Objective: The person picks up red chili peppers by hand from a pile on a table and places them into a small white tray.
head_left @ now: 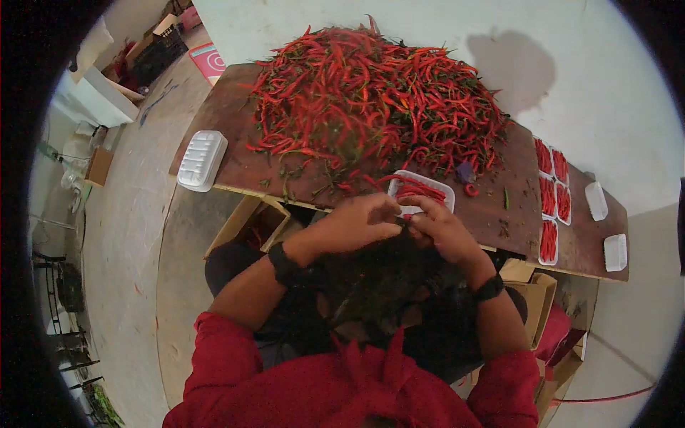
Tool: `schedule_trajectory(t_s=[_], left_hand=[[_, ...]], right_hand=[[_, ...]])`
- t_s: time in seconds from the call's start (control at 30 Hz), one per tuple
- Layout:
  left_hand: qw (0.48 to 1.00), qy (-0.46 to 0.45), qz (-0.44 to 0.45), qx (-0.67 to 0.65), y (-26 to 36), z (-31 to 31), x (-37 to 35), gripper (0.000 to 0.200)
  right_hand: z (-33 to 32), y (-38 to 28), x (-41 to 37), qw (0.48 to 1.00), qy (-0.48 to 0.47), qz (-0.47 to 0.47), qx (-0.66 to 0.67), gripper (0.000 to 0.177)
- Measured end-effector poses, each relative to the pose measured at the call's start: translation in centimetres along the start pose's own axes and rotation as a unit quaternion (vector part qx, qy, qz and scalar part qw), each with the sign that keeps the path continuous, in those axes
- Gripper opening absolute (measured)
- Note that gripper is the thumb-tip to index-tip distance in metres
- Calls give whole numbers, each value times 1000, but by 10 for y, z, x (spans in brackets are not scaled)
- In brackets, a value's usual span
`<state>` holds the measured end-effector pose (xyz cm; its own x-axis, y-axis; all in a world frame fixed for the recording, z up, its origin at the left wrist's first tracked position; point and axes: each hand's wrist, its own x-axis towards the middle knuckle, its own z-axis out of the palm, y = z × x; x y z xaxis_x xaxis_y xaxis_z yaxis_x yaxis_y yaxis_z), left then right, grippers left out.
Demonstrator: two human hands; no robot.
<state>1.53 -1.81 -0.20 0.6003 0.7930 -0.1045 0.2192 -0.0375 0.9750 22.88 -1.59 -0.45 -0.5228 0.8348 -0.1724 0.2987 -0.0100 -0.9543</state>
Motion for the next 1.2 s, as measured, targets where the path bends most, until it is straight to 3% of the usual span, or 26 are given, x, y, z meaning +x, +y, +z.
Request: schedule_trajectory(t_s=[0.03, 0.1, 0.23, 0.3, 0.37, 0.47, 0.6, 0.67, 0.73, 0.8, 0.93, 1.0, 1.13, 1.2], left_hand=[[1000, 18, 25, 0, -4, 2, 2, 25], [998, 33, 50, 0, -11, 7, 5, 27], [998, 43, 35, 44, -14, 10, 7, 23], [997, 46, 29, 54, -12, 7, 8, 22], [985, 111, -13, 132, -11, 3, 10, 19], [984, 137, -8, 113, -14, 0, 10, 19], [982, 130, 5, 140, -11, 2, 12, 16], [947, 143, 137, 253, -17, 6, 16, 14], [928, 136, 175, 301, -18, 14, 21, 13], [905, 128, 212, 347, -21, 18, 25, 12], [923, 148, 154, 320, -24, 15, 35, 14], [928, 155, 138, 310, -24, 14, 41, 14], [919, 161, 123, 338, -29, 18, 53, 15], [913, 170, 125, 350, -31, 18, 58, 16]], right_hand=[[3, -5, -1, 1000, 0, 0, 1, 33], [12, -18, -4, 993, -10, 89, 80, 36], [17, -6, -2, 983, -31, 92, 157, 36], [12, -7, -2, 983, -9, 120, 138, 32], [8, -7, 0, 989, -1, 107, 102, 27], [4, -5, -1, 993, 38, 100, 43, 19], [0, 0, -3, 991, 90, 93, -40, 15], [-4, -3, -3, 986, 73, 135, -58, 15], [-9, -2, -2, 980, 57, 175, -76, 15], [-13, 6, -1, 979, 69, 169, -92, 16], [-16, 12, -1, 984, 138, 102, -48, 18], [-20, 18, -1, 964, 176, 50, -195, 19], [-20, 32, 3, 942, 225, 32, -248, 19], [-17, 35, 4, 906, 274, -14, -323, 18]])
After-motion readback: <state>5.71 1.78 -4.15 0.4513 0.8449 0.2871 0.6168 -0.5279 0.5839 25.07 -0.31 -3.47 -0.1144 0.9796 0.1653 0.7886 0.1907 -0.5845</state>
